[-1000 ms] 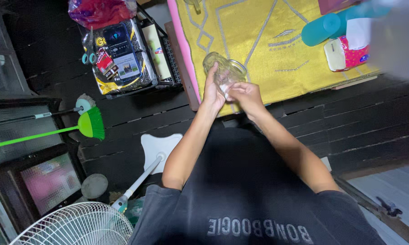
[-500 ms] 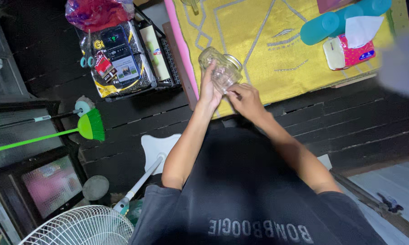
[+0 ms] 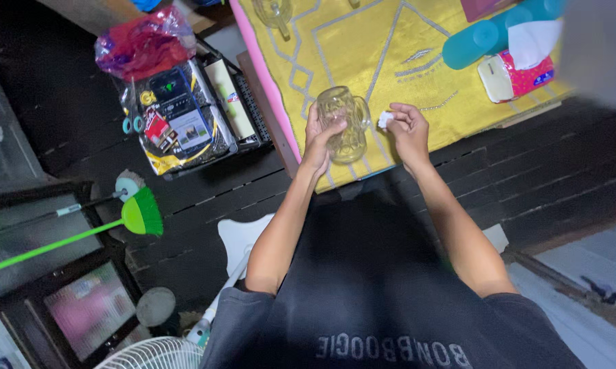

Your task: The person wipes the inside and outside of glass mugs using a small white cloth, handling them one at a time and placing them back on a tray.

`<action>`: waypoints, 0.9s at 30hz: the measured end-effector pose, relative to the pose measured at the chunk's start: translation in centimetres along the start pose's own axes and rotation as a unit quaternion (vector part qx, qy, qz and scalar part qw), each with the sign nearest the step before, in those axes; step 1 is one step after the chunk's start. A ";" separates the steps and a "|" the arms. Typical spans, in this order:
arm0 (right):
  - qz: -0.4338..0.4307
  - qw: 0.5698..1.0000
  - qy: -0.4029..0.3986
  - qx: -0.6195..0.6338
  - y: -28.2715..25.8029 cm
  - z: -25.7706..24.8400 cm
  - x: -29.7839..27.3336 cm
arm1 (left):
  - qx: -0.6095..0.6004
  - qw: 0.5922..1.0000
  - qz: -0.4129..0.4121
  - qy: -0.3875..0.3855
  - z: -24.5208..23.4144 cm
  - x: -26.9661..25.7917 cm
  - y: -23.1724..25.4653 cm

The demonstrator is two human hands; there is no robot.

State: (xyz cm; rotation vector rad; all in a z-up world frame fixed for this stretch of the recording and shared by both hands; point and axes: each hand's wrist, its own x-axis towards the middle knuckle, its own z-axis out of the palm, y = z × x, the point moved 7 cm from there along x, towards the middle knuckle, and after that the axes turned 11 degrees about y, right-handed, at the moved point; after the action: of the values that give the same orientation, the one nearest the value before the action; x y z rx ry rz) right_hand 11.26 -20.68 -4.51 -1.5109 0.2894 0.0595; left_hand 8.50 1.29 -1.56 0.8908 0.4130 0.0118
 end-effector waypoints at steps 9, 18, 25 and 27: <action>0.190 0.963 0.048 0.184 4.5 -0.4 0.0 | -0.051 0.977 -0.181 -0.099 2.0 0.4 -3.7; 0.183 0.921 0.062 0.337 6.5 -6.8 -2.9 | 0.095 0.961 -0.133 -0.223 8.1 0.1 -6.5; 0.066 0.947 0.019 0.313 -1.5 -11.9 -4.6 | 0.118 0.952 -0.081 -0.270 16.2 -2.2 -9.6; 0.100 0.941 0.087 0.311 -1.4 -15.1 -4.5 | 0.112 0.950 -0.087 -0.277 19.0 -2.8 -11.1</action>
State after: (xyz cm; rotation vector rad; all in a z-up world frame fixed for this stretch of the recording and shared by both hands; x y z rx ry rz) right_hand 4.93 -35.02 -2.64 -0.8531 0.5485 -0.0056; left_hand 10.89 -20.52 1.50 1.0328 -0.0369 -0.4469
